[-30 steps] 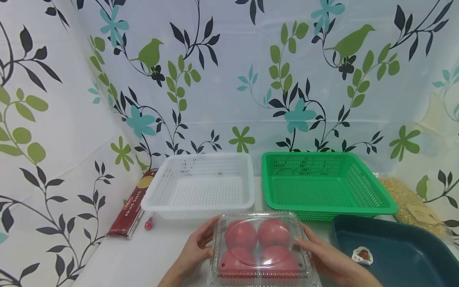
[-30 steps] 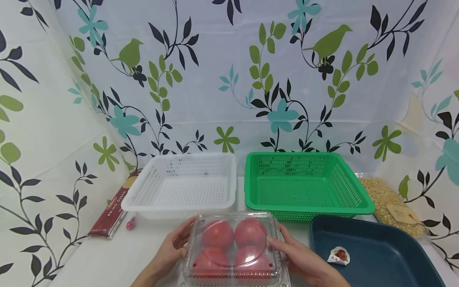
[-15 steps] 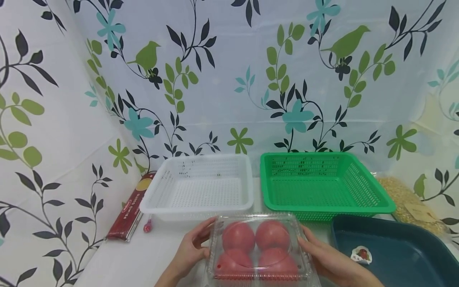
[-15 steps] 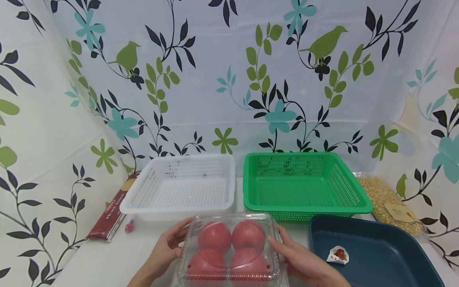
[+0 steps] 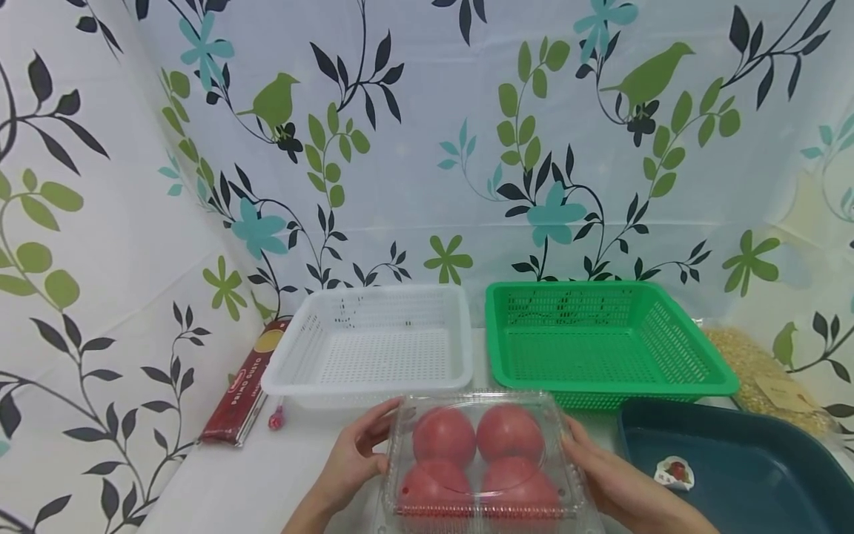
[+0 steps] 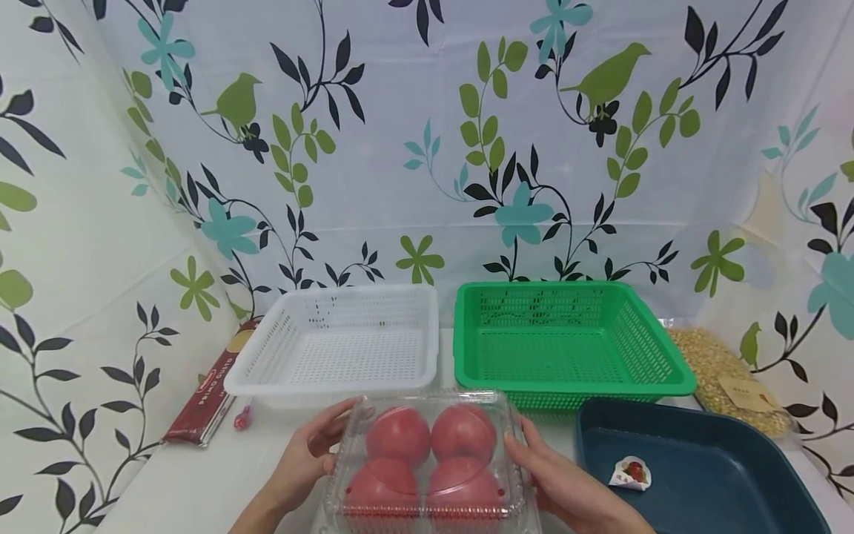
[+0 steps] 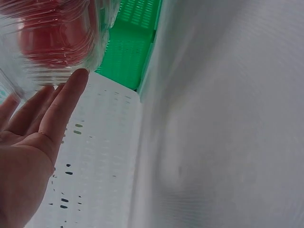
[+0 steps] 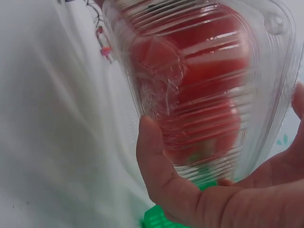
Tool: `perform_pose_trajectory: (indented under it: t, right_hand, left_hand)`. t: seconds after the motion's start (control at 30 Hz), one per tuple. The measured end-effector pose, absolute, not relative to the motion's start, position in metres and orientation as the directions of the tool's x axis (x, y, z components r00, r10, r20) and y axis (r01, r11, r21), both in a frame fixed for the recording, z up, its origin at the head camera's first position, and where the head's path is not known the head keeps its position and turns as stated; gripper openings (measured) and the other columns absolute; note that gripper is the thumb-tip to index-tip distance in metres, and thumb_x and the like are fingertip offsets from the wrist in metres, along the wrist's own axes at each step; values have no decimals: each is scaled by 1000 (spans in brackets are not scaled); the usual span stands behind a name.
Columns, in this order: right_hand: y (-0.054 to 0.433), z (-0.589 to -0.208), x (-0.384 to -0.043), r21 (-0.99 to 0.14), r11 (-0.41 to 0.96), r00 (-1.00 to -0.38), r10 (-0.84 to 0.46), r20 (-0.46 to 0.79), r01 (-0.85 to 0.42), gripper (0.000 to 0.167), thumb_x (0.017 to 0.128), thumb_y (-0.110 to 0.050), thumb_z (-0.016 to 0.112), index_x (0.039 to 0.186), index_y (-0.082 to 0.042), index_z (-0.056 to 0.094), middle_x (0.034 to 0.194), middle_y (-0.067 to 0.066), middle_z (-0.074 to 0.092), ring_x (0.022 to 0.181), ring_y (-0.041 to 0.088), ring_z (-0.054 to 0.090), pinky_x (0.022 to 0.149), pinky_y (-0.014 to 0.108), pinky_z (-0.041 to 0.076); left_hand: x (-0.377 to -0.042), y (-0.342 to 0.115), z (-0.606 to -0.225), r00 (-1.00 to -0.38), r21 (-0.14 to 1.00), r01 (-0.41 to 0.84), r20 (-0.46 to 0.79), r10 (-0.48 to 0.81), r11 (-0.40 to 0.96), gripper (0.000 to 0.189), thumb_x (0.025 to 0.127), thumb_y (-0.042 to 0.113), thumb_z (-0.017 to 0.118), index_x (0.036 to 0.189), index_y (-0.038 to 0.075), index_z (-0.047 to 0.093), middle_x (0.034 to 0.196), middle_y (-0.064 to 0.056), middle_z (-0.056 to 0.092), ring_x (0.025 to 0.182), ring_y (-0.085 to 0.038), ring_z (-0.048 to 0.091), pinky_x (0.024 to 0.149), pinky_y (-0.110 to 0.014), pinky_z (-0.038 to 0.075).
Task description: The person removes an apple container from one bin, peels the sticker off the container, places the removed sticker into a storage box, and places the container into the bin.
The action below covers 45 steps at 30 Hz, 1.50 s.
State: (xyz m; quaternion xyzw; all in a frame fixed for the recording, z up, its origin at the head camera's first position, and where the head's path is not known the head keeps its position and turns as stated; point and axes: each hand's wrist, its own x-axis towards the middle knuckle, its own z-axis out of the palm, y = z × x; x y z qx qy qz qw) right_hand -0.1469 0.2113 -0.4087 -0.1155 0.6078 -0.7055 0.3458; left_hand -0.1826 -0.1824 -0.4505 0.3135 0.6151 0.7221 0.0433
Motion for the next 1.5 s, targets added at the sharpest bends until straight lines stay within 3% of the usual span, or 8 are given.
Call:
perform_pose_trajectory:
  t: [0.13,0.37,0.57,0.7,0.87,1.17,1.37,1.5]
  right_hand:
    - [212,-405,-146,-935,-39,-738,-627,-251,352,70,110,-47,19,157,-17,-25,160,23,-24,145,49,-2,113,64,29]
    - [216,-399,-143,-926,-143,-730,-662,-173,350,67,112,-40,21,157,-13,-20,160,25,3,133,28,41,105,51,46]
    - [214,-392,-140,-924,-113,-739,-638,-214,364,68,111,-40,24,159,-18,-20,161,27,0,138,35,36,106,56,44]
    - [211,-391,-137,-924,-77,-762,-594,-258,374,73,111,-40,31,159,-18,-21,160,32,-5,139,44,32,104,59,46]
    - [205,-392,-138,-912,-134,-770,-592,-239,386,72,110,-37,33,160,-20,-16,157,27,19,131,35,45,102,54,49]
    - [204,-391,-141,-929,-125,-826,-509,-240,347,77,108,-38,37,160,-12,-13,153,23,29,121,27,54,97,47,52]
    - [203,-388,-144,-932,-144,-854,-466,-231,331,81,106,-35,41,160,-10,-14,140,10,49,117,24,59,95,44,54]
    - [201,-383,-148,-945,-84,-888,-376,-263,316,86,104,-38,46,160,-8,-12,155,23,28,123,25,53,94,43,53]
  left_hand:
    - [-181,-182,-445,-790,909,339,416,451,-245,75,89,47,73,150,12,49,139,-6,60,124,-20,57,97,-35,54]
    - [-178,-180,-437,-803,896,392,443,399,-207,76,92,51,69,150,8,47,140,-5,60,124,-20,58,100,-31,51]
    - [-174,-177,-433,-836,914,355,405,369,-197,79,91,50,71,151,6,45,142,-4,58,125,-20,56,101,-30,50]
    - [-173,-174,-433,-848,922,338,385,364,-186,83,90,49,71,152,2,41,146,-15,53,126,-20,55,102,-30,50]
    - [-172,-175,-432,-863,931,327,365,348,-164,82,93,48,69,154,2,38,147,-26,47,128,-20,55,101,-30,50]
    - [-169,-170,-426,-894,936,292,341,292,-199,72,99,36,66,154,2,35,150,-27,43,130,-20,54,102,-32,50]
    - [-166,-167,-423,-979,982,146,161,125,-121,50,107,20,51,150,-1,39,147,-27,46,125,-26,57,95,-40,56]
    - [-168,-171,-427,-999,998,4,8,53,-70,53,107,30,50,147,-3,41,144,-22,51,124,-32,57,97,-46,55]
